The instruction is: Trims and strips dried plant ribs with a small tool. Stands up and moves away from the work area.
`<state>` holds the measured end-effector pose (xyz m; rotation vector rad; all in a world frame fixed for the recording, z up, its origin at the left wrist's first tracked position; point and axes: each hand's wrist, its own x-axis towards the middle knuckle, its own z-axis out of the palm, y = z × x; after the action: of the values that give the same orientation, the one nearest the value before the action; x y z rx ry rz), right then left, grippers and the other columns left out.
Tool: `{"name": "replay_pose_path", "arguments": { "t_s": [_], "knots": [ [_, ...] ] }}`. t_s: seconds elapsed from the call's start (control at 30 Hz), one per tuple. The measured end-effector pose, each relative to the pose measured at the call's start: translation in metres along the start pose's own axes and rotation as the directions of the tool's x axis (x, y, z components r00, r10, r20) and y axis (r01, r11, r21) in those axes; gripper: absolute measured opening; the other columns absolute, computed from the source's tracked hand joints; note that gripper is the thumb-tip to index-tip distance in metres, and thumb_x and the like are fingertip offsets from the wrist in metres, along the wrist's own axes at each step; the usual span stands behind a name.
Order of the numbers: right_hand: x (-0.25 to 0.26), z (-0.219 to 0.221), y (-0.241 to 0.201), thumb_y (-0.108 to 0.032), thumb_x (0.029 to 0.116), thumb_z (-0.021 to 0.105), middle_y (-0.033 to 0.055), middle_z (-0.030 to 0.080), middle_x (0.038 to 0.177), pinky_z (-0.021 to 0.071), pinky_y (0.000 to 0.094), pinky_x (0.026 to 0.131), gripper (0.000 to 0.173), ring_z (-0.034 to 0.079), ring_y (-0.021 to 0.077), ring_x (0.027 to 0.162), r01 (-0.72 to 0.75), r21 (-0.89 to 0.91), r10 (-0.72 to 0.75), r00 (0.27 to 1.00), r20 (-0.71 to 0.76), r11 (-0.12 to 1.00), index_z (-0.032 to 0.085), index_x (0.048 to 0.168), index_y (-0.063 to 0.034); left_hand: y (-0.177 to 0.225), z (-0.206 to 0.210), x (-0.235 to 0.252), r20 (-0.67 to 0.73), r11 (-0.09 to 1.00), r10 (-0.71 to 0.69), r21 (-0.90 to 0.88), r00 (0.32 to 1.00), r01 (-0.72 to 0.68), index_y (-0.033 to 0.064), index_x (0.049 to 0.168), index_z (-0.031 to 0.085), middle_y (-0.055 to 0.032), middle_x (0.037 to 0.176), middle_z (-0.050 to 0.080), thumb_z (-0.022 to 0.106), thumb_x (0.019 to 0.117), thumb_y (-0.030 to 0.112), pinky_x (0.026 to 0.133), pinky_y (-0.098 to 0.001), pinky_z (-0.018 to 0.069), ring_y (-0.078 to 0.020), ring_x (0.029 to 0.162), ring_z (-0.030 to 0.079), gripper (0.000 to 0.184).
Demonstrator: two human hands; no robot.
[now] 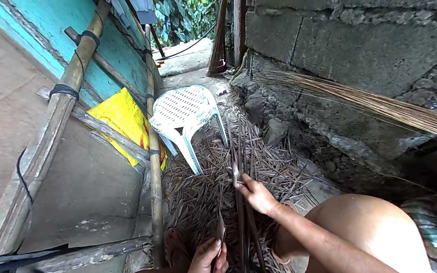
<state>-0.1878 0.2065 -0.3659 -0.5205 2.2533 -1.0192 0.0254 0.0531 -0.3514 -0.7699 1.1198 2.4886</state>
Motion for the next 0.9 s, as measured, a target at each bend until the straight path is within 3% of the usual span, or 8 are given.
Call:
{"name": "replay_pose_path", "arguments": {
  "t_s": [0.03,0.1,0.17,0.27,0.33,0.47,0.7,0.9],
  "knots": [
    [-0.002,-0.001,-0.001,-0.034,0.1098,0.044,0.0215,0.067,0.12,0.0507,0.0522,0.097,0.057,0.067,0.0327,0.105,-0.02,0.086,0.022,1.0,-0.013,0.996,0.033,0.159,-0.007,0.001,0.0,0.001,-0.022,1.0,0.01,0.018,1.0,-0.009,0.0085,0.091,0.057,0.0051,0.059,0.051,0.027,0.1094,0.015,0.04,-0.0123,0.0392,0.0007,0.043,0.046,0.036],
    [-0.016,0.007,-0.009,-0.029,0.1098,0.043,0.0064,0.058,0.083,0.0477,0.0327,0.059,0.044,0.053,0.0147,0.061,-0.037,0.318,0.026,0.999,0.038,0.947,0.046,0.147,-0.0053,0.002,-0.001,0.004,-0.058,0.998,0.019,0.059,0.998,-0.015,0.0085,0.091,0.056,0.0048,0.06,0.051,0.025,0.11,0.017,0.041,-0.013,0.0402,-0.0002,0.044,0.047,0.037],
    [-0.039,0.017,-0.018,-0.03,0.1109,0.04,-0.0031,0.048,0.066,0.0397,0.0223,0.044,0.039,0.043,0.0063,0.047,-0.173,0.526,0.022,0.96,0.28,0.833,0.052,0.139,-0.006,0.003,0.0,0.007,-0.091,0.996,0.02,0.089,0.996,-0.012,0.0069,0.092,0.057,0.0029,0.061,0.052,0.026,0.1106,0.018,0.042,-0.014,0.0422,-0.0017,0.045,0.049,0.037],
    [-0.061,0.034,-0.027,-0.033,0.1096,0.042,-0.0049,0.046,0.064,0.0369,0.0191,0.043,0.027,0.041,0.0041,0.045,-0.307,0.509,-0.044,0.823,0.567,0.804,0.053,0.122,-0.0123,0.001,0.006,0.01,-0.161,0.99,0.052,0.14,0.986,-0.029,0.0034,0.094,0.059,-0.0015,0.064,0.058,0.03,0.1112,0.016,0.043,-0.0165,0.0457,-0.005,0.046,0.053,0.036],
    [-0.066,0.043,-0.03,-0.031,0.1109,0.043,-0.0043,0.046,0.064,0.0362,0.0192,0.043,0.022,0.041,0.0046,0.045,-0.315,0.49,-0.053,0.798,0.6,0.813,0.054,0.115,-0.0134,-0.001,0.009,0.01,-0.212,0.983,0.084,0.178,0.974,-0.046,0.0018,0.096,0.06,-0.0039,0.065,0.061,0.032,0.111,0.015,0.043,-0.0184,0.0479,-0.0069,0.047,0.055,0.035],
    [-0.057,0.038,-0.029,-0.03,0.1119,0.041,-0.0044,0.045,0.064,0.0366,0.0184,0.043,0.024,0.041,0.0045,0.045,-0.327,0.563,-0.015,0.856,0.517,0.759,0.055,0.122,-0.0136,0.002,0.012,0.006,-0.253,0.972,0.103,0.231,0.962,-0.043,-0.0003,0.1,0.06,-0.0067,0.072,0.065,0.024,0.1105,0.017,0.052,-0.0245,0.0555,-0.0128,0.057,0.064,0.041],
    [-0.066,0.039,-0.031,-0.03,0.1124,0.039,-0.0042,0.043,0.062,0.0374,0.0178,0.042,0.019,0.042,0.0043,0.044,-0.372,0.626,-0.025,0.848,0.53,0.685,0.048,0.12,-0.0148,0.002,0.017,0.01,-0.334,0.909,0.228,0.409,0.915,-0.077,-0.0005,0.099,0.063,-0.0051,0.067,0.066,0.045,0.1088,0.007,0.051,-0.0236,0.056,-0.0106,0.052,0.063,0.022],
    [-0.067,0.058,-0.025,-0.021,0.1091,0.043,-0.0028,0.049,0.07,0.0379,0.0222,0.048,0.035,0.043,0.005,0.05,-0.071,0.587,-0.171,0.922,0.347,0.807,0.051,0.14,-0.0078,0.007,0.018,0.011,-0.387,0.947,0.211,0.31,0.897,-0.089,-0.0004,0.1,0.064,-0.0031,0.061,0.06,0.045,0.109,0.008,0.045,-0.0197,0.0509,-0.0071,0.046,0.057,0.022]
  ]
}}
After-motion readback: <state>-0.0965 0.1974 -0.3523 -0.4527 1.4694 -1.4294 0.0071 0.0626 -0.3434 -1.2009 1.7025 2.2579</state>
